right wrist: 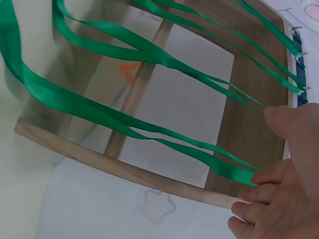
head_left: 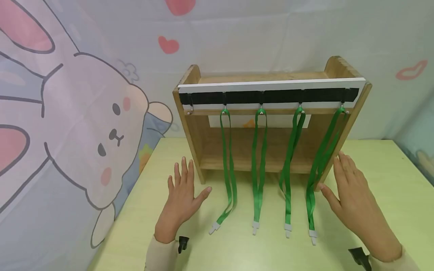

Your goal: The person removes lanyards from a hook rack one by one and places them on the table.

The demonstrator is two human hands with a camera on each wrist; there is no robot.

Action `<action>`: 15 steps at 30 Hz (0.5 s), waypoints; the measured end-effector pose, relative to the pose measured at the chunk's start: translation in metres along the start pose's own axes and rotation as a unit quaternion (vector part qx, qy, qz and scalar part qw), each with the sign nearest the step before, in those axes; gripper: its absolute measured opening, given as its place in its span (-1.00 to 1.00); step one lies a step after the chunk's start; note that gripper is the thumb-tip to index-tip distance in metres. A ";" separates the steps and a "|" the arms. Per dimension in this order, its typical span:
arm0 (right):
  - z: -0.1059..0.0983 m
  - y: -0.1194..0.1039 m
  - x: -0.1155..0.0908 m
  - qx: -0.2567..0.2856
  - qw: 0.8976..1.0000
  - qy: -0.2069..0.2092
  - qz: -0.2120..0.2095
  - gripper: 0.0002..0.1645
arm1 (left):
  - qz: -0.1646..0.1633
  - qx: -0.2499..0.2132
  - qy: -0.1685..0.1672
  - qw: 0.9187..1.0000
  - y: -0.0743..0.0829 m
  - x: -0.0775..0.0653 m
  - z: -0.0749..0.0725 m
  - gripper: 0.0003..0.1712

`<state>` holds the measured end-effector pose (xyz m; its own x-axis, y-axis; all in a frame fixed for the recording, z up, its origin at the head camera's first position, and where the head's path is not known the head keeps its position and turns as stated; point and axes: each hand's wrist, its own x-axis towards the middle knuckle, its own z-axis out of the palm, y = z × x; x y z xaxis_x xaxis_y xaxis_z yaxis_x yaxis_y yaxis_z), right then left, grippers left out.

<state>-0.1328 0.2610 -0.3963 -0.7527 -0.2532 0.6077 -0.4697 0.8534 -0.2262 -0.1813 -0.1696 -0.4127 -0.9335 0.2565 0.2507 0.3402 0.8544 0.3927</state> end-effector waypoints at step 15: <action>-0.018 -0.002 0.042 0.038 0.990 0.138 -0.006 0.02 | 0.013 -0.071 0.005 0.997 0.002 0.023 -0.021 0.12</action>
<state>-0.1550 0.2567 -0.3571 -0.5980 -0.1197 0.7925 -0.5181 0.8121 -0.2683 -0.1998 -0.1717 -0.3879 -0.9231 0.2734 0.2706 0.3781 0.7741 0.5077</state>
